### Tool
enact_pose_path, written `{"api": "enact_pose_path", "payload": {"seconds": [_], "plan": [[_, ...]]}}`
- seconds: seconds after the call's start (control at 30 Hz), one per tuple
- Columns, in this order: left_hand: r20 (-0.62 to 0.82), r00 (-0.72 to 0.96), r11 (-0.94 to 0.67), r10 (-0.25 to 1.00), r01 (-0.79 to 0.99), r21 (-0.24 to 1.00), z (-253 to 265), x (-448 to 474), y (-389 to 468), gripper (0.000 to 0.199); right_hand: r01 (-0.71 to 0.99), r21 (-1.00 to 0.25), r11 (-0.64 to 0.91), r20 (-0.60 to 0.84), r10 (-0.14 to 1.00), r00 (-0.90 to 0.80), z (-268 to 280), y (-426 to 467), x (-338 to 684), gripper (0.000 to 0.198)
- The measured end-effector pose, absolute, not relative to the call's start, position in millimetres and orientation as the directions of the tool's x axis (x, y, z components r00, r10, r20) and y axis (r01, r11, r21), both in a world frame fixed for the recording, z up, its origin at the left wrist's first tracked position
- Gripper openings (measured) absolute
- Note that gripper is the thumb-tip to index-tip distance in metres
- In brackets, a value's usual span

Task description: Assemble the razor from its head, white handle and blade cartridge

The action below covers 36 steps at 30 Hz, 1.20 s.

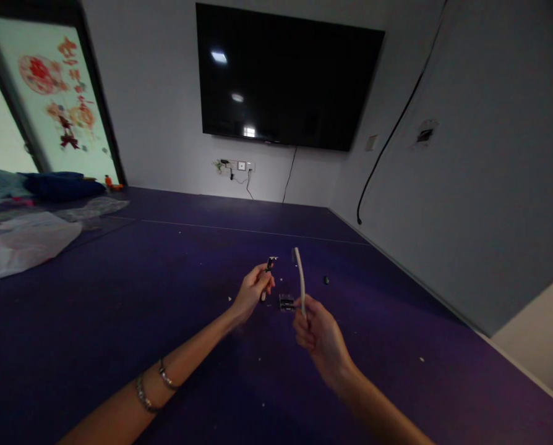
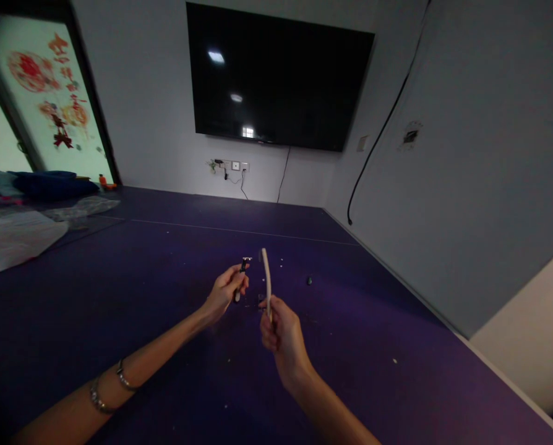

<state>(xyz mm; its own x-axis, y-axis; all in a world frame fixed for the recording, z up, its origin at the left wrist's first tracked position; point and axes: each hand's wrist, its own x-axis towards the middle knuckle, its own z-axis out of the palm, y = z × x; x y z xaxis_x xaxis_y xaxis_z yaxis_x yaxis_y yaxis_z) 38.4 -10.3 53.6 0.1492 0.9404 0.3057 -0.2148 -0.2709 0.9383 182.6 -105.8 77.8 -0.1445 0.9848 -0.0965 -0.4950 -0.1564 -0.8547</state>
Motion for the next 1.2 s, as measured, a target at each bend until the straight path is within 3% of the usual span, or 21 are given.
{"api": "enact_pose_path", "payload": {"seconds": [0.13, 0.27, 0.4, 0.5, 0.63, 0.87, 1.2], "plan": [[0.324, 0.243, -0.269, 0.914, -0.235, 0.934, 56, 34, -6, 0.033, -0.310, -0.951, -0.012, 0.012, 0.997, -0.076, 99, -64, 220, 0.036], [0.398, 0.308, -0.356, 0.864, -0.186, 0.916, 58, 30, -3, 0.028, 0.021, -0.998, 0.059, 0.059, 0.998, -0.029, 110, -44, 247, 0.046], [0.490, 0.355, -0.530, 0.796, 0.019, 0.848, 62, 24, -6, 0.019, 0.402, -0.897, 0.184, 0.180, 0.982, -0.049, 119, -45, 258, 0.051], [0.499, 0.438, -0.621, 0.748, 0.193, 0.760, 66, 17, -8, 0.019, 0.567, -0.785, 0.248, 0.235, 0.967, -0.097, 123, -49, 261, 0.049], [0.466, 0.504, -0.654, 0.727, 0.301, 0.694, 70, 13, -11, 0.023, 0.620, -0.738, 0.268, 0.246, 0.961, -0.122, 123, -52, 259, 0.047], [0.455, 0.530, -0.659, 0.716, 0.294, 0.692, 77, 16, -17, 0.028, 0.637, -0.687, 0.349, 0.285, 0.936, -0.206, 121, -56, 256, 0.045], [0.463, 0.553, -0.676, 0.693, 0.274, 0.684, 78, 17, -18, 0.030, 0.612, -0.715, 0.337, 0.240, 0.941, -0.239, 125, -57, 259, 0.043]]}}
